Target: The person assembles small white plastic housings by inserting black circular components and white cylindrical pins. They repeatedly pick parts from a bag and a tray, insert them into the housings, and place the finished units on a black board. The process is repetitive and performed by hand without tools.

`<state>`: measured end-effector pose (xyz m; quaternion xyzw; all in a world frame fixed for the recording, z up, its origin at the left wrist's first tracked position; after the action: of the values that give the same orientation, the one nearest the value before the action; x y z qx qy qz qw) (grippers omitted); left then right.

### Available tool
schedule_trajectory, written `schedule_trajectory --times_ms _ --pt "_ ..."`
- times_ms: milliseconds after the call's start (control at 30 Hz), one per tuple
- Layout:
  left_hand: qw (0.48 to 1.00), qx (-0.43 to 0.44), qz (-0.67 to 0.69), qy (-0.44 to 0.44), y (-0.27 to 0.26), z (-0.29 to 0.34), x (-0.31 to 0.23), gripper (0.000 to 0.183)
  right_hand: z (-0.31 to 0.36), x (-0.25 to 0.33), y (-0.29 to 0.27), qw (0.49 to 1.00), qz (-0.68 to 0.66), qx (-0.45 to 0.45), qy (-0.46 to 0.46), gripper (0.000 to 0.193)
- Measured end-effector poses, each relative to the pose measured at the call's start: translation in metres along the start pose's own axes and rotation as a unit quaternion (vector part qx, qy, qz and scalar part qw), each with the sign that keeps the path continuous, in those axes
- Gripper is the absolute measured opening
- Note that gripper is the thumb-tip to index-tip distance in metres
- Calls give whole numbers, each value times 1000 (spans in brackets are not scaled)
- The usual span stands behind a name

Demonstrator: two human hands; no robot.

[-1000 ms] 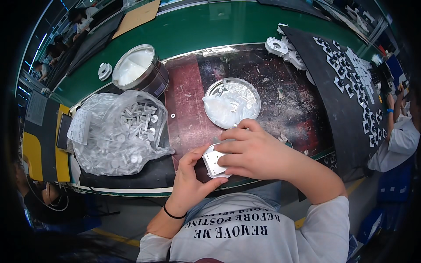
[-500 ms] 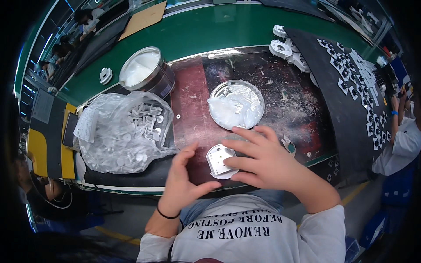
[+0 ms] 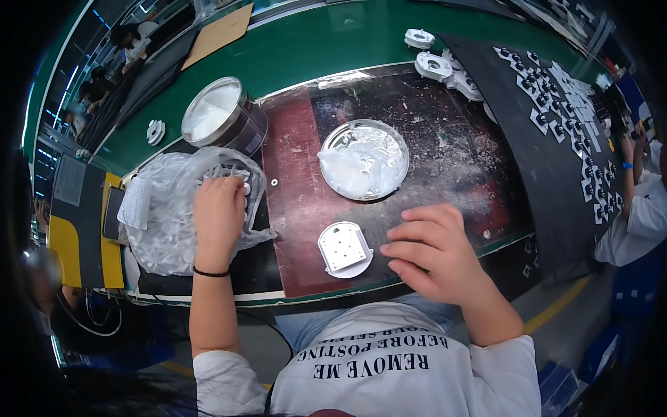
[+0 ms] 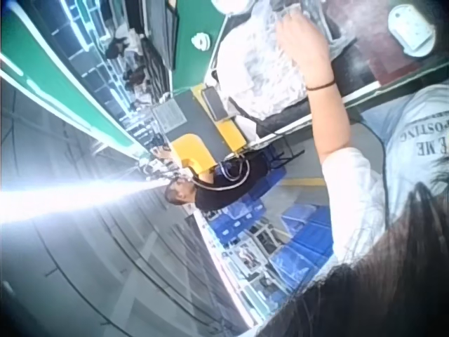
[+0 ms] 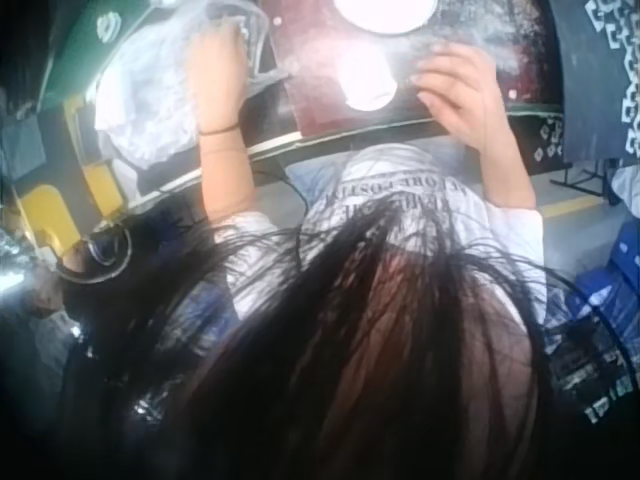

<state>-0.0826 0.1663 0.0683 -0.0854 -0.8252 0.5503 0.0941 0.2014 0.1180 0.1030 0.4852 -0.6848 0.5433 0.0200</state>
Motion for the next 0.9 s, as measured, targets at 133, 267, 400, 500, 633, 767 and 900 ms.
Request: schedule_trajectory --times_ms 133,267,400,500,633,767,900 --pt "989 -132 60 -2 -41 7 -10 8 7 -8 -14 998 -28 -49 12 22" --pt "929 -212 302 -33 -60 19 -38 13 5 -9 -12 993 -109 -40 20 21" --pt "832 -202 515 -38 -46 30 -78 15 -8 -4 0 984 -179 -13 21 24" --pt "829 -215 511 71 -53 32 -117 16 -18 0 23 954 -272 50 116 30" --pt "800 -235 550 53 -46 40 -131 21 -18 19 37 956 -282 64 53 41" --pt "802 -268 527 84 -51 46 -139 25 -4 8 68 771 -583 104 235 35" --pt "810 -281 500 122 -57 44 -144 26 -2 6 72 722 -629 109 267 30"
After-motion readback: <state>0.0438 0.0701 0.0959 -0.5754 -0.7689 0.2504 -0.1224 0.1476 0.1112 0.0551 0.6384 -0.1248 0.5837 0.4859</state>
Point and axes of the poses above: each hand's wrist, its own z-axis away from the middle knuckle, its own y-axis out of the palm, x = y × z, the point moved 9 cm from there along -z, towards the middle knuckle, and after that the axes turned 11 degrees about y, right-handed, at the moved point
